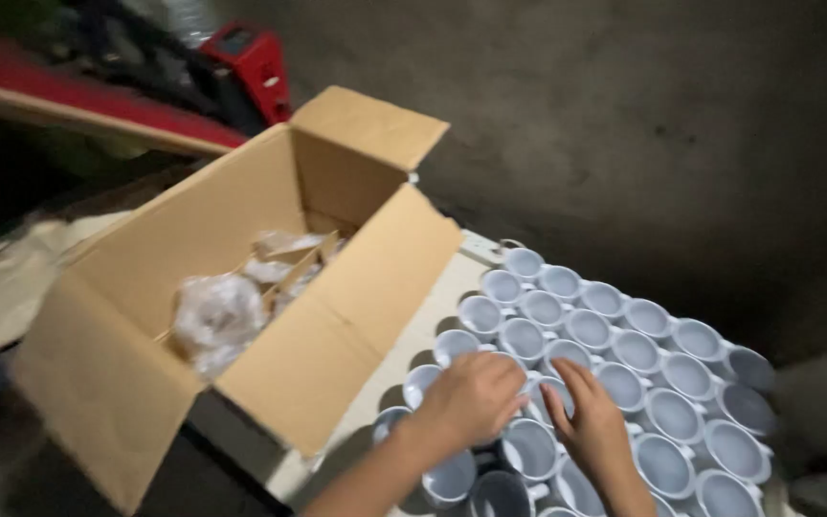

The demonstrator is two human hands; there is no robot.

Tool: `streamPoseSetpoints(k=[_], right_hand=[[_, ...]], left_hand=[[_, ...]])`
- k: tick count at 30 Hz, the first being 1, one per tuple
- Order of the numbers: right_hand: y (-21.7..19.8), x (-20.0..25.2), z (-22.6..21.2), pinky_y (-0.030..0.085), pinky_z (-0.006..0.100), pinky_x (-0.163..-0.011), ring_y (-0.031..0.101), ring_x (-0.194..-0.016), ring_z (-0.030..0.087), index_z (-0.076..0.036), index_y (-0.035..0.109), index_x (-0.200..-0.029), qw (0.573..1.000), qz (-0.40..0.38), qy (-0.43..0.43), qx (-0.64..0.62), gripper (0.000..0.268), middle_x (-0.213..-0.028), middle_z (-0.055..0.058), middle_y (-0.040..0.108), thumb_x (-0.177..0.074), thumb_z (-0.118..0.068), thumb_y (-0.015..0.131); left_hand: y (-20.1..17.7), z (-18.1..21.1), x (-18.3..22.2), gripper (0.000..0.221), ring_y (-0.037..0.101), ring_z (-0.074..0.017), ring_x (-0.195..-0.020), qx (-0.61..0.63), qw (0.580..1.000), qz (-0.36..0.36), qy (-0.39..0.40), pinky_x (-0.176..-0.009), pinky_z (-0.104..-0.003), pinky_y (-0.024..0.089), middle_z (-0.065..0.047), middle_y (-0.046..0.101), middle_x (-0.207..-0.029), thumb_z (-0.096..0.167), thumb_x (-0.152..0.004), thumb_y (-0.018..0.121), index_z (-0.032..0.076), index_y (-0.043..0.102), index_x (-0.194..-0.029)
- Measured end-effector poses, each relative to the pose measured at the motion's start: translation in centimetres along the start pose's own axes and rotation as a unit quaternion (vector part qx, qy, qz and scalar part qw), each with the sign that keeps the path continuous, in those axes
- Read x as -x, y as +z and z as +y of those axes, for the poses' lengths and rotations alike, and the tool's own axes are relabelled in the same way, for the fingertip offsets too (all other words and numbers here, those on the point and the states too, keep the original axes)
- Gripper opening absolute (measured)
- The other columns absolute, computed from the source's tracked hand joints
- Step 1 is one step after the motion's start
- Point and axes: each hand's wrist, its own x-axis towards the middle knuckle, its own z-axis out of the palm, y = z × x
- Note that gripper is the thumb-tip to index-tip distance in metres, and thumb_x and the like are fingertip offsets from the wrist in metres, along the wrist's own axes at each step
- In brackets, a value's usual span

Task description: The person places white ceramic mugs into plastic bags and then positions the bagged mugs into a grid on a table. The person also handles mugs and bags within a cardboard box.

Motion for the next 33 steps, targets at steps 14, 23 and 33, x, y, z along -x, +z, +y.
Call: streamPoseSetpoints(k=[14, 23, 33], right_hand=[[13.0, -17.0, -24.8, 0.054, 0.044, -0.090, 0.067, -0.106, 0.035, -0.006, 0.065, -0.128, 0.961, -0.112, -0.252, -0.011, 0.048, -0.128, 0.016, 0.066, -0.083, -0.022, 0.073], [29.6, -23.4, -30.6, 0.051, 0.046, -0.094, 0.062, -0.118, 0.036, -0.010, 0.063, -0.128, 0.901, -0.312, -0.291, 0.077, 0.051, -0.133, 0.017, 0.062, -0.088, -0.041, 0.068], [39.9, -26.6, -30.1, 0.050, 0.045, -0.098, 0.065, -0.112, 0.037, -0.015, 0.062, -0.130, 0.818, -0.532, -0.213, 0.044, 0.053, -0.124, 0.017, 0.067, -0.085, -0.038, 0.074]], left_hand=[[-26.5, -21.6, 2.7, 0.024, 0.067, -0.0354, -0.101, -0.172, 0.951, -0.182, -0.181, -0.085, -0.047, 0.054, -0.015, 0.071, -0.103, 0.023, -0.086, 0.072, 0.007, 0.074, -0.104], [-25.1, -41.9, 11.3, 0.026, 0.071, -0.0352, -0.109, -0.182, 0.769, -0.482, -0.378, -0.092, -0.046, 0.056, -0.019, 0.073, -0.117, 0.019, -0.085, 0.071, 0.008, 0.078, -0.108], [-22.7, -47.4, 12.2, 0.032, 0.070, -0.0328, -0.108, -0.154, 0.728, -0.593, -0.308, -0.089, -0.045, 0.056, -0.015, 0.073, -0.117, 0.012, -0.081, 0.072, 0.009, 0.076, -0.113]])
